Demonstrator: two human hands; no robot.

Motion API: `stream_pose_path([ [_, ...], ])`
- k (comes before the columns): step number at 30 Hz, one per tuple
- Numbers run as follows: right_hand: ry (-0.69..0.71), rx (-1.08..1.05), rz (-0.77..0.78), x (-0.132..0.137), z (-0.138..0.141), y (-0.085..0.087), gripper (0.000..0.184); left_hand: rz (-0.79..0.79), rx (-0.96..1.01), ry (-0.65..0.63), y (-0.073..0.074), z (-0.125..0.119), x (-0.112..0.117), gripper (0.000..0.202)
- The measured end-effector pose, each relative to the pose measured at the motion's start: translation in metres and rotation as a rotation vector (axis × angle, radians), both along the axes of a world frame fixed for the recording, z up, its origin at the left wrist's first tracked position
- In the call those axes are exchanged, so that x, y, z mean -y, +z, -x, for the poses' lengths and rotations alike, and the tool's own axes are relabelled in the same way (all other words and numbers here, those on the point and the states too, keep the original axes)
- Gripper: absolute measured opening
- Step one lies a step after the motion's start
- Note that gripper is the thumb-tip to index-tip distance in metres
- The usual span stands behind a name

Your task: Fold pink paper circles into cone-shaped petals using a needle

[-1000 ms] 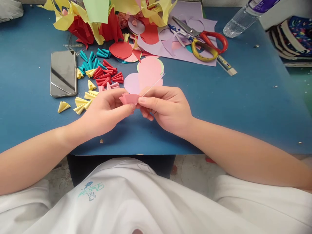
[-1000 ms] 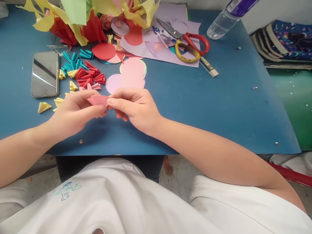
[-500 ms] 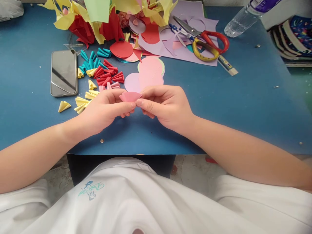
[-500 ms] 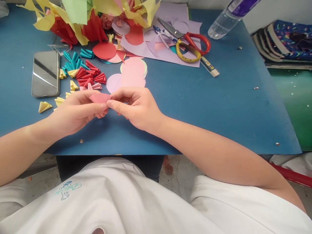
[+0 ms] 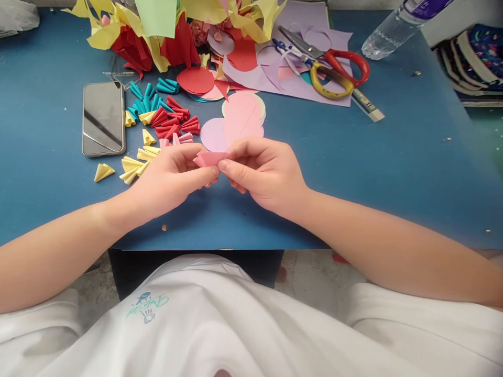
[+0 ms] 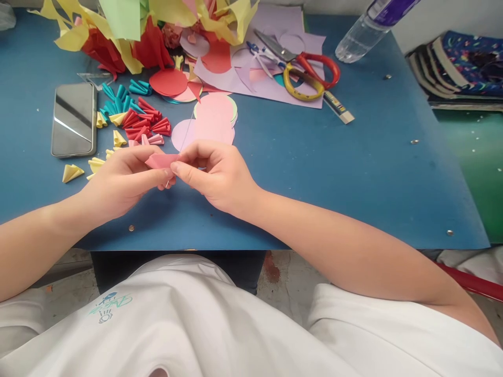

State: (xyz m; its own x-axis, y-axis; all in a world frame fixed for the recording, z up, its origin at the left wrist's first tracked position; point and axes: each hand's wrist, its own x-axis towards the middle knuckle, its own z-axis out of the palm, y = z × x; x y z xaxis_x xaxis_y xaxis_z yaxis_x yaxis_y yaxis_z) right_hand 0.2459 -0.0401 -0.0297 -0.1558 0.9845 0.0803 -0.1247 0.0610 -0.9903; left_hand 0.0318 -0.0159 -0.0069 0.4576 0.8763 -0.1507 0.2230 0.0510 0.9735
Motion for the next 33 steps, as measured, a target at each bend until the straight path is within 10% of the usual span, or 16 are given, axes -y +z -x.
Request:
stream_pose_path([
  [10, 0.067, -0.096, -0.003, -0.002, 0.000, -0.003, 0.035, -0.197, -0.098, 0.018, 0.013, -0.008, 0.010, 0.029],
  [33, -0.017, -0.197, 0.064, -0.005, 0.002, 0.004, 0.013, -0.045, 0.009, 0.067, -0.002, -0.001, 0.003, 0.008],
])
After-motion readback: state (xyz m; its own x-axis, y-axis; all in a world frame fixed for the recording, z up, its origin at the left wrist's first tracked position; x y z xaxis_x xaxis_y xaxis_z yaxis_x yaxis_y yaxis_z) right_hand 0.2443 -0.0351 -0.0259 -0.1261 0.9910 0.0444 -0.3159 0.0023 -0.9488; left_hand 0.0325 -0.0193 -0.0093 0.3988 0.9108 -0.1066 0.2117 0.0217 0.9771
